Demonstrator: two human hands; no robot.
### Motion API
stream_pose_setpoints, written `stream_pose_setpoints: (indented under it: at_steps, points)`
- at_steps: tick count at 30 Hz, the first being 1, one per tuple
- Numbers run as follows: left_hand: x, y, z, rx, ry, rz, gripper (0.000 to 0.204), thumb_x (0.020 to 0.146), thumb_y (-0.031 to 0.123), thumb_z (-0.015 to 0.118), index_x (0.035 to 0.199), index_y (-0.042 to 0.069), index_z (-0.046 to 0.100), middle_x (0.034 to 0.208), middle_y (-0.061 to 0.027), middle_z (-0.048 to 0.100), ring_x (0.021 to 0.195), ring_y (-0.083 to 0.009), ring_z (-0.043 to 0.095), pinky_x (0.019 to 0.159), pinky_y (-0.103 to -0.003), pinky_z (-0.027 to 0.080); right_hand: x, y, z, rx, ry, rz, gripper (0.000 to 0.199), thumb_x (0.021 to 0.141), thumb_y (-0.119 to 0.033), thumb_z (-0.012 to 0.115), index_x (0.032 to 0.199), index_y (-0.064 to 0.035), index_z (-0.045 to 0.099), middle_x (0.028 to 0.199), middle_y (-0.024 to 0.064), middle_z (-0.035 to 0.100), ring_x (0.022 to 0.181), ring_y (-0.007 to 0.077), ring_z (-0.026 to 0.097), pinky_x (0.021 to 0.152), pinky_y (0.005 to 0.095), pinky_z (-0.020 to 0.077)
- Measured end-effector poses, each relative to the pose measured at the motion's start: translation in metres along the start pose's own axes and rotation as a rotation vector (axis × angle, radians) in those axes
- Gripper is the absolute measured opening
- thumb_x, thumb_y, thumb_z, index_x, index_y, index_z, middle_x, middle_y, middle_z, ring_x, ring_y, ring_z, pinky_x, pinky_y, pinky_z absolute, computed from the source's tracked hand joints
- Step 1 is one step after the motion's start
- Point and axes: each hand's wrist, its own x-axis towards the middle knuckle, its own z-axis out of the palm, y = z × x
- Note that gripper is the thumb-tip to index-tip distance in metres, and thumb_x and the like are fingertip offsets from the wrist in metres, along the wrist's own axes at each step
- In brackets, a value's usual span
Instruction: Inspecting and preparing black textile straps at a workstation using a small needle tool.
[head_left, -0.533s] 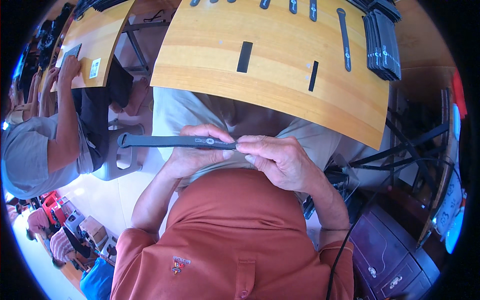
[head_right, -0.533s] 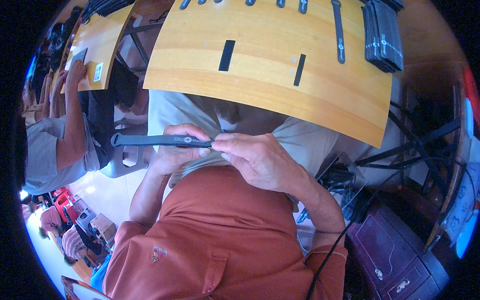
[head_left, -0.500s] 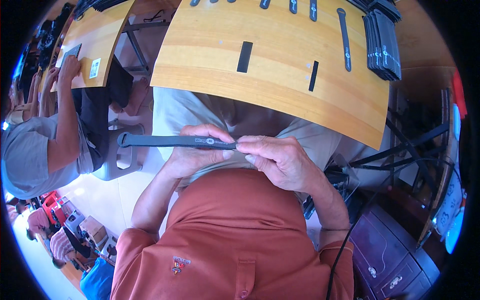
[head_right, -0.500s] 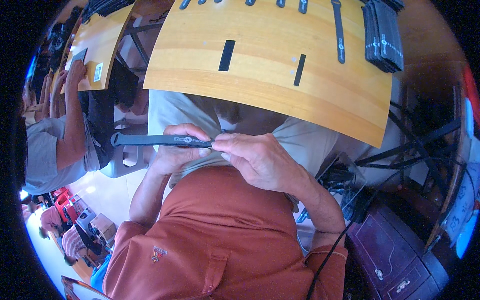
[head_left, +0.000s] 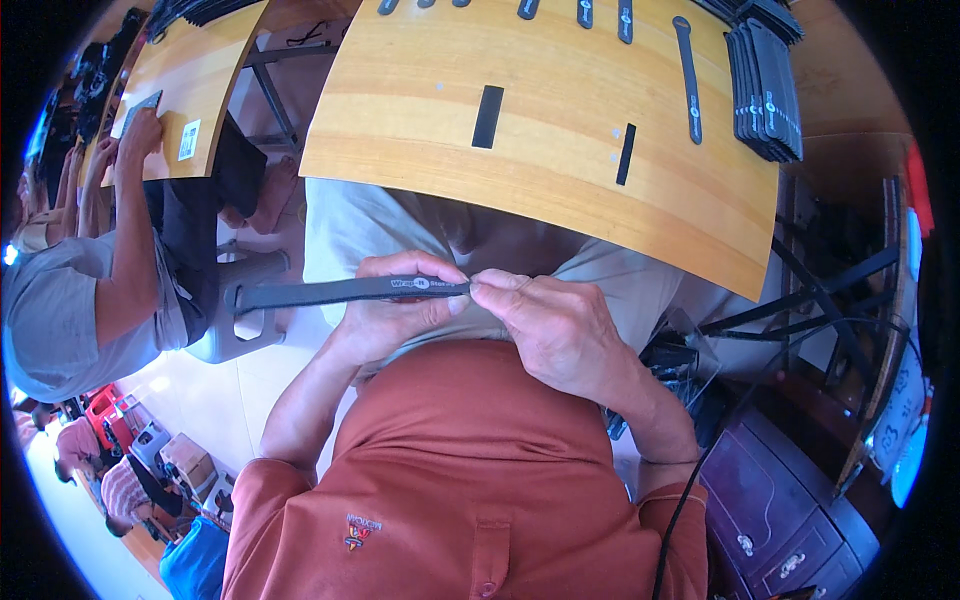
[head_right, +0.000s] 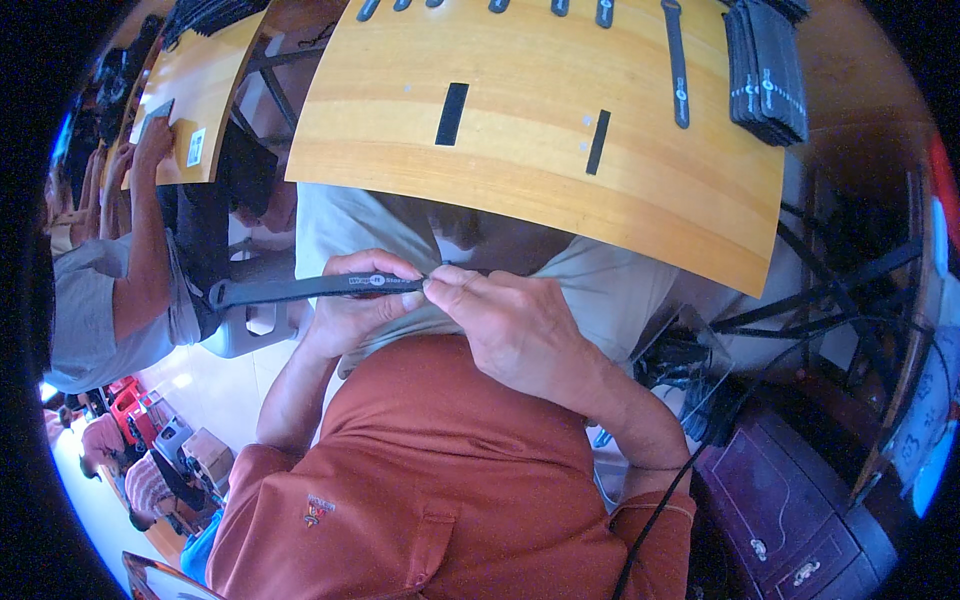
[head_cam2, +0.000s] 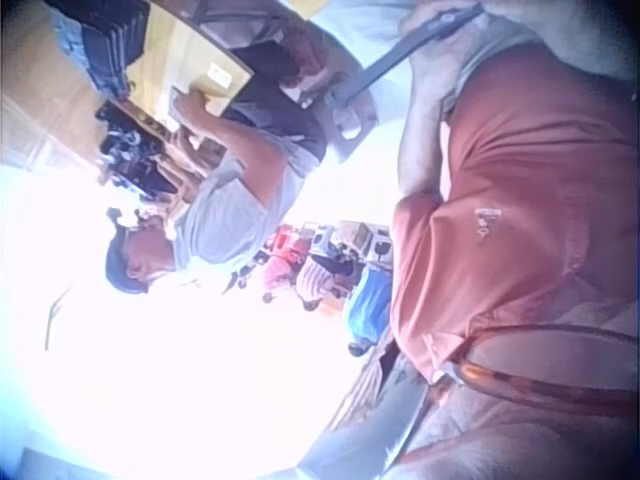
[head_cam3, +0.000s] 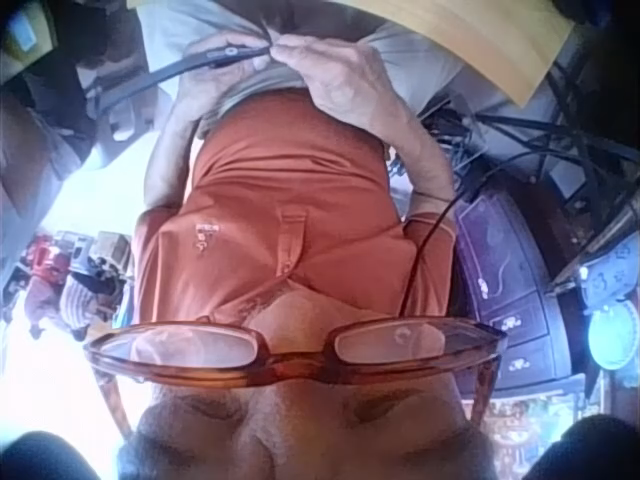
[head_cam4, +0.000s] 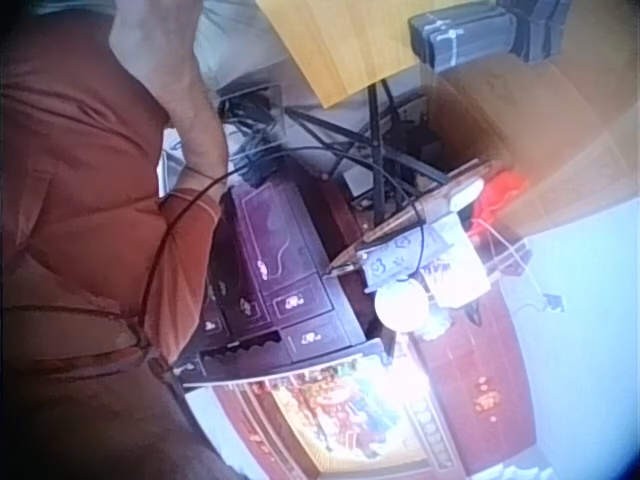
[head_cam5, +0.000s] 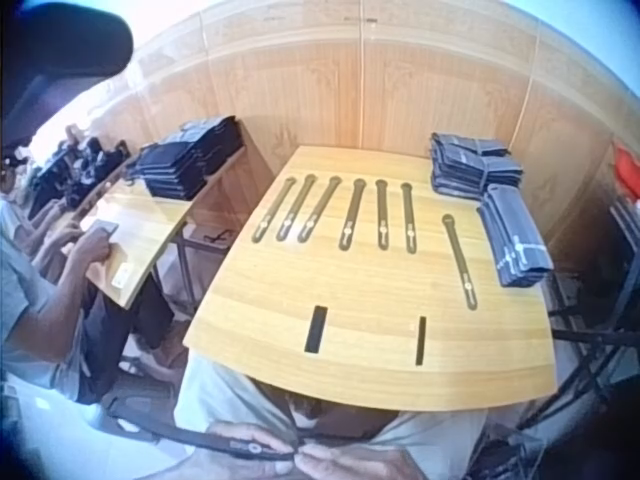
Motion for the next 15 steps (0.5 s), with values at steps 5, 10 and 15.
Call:
stream_pose_setpoints:
  at_steps: [5, 10, 15]
  points:
    - [-0.005, -0.009, 0.009, 0.109, 0.092, 0.065, 0.016, 0.086, 0.009, 0.077, 0.099, 0.002, 0.07, 0.086, 0.0005, 0.068, 0.076, -0.0035, 0.056, 0.066, -0.02, 0.046, -0.004, -0.008, 0.006, -0.169, 0.063, 0.003, 0.034, 0.078, 0.001, 0.062, 0.112, 0.0007, 0.065, 0.11, 0.0136, 0.07, 0.07, 0.0267, 0.066, 0.06, 0.0375, 0.0563]
    - [-0.006, -0.016, 0.015, 0.065, 0.13, 0.145, 0.013, 0.087, 0.008, 0.076, 0.098, 0.003, 0.069, 0.083, 0.0016, 0.066, 0.071, -0.0023, 0.053, 0.062, -0.019, 0.043, -0.003, -0.008, 0.003, -0.109, 0.007, 0.038, 0.034, 0.078, 0.001, 0.062, 0.112, 0.0007, 0.064, 0.107, 0.0151, 0.07, 0.073, 0.0287, 0.067, 0.063, 0.039, 0.0566]
    - [-0.006, -0.013, 0.016, 0.21, 0.11, 0.272, 0.014, 0.086, 0.008, 0.077, 0.095, 0.005, 0.067, 0.082, -0.0032, 0.069, 0.07, -0.0077, 0.062, 0.061, -0.024, 0.049, -0.003, -0.001, 0.0, 0.086, -0.01, 0.083, 0.033, 0.079, -0.001, 0.061, 0.111, 0.0002, 0.064, 0.1, 0.0161, 0.071, 0.08, 0.0321, 0.069, 0.067, 0.0426, 0.0566]
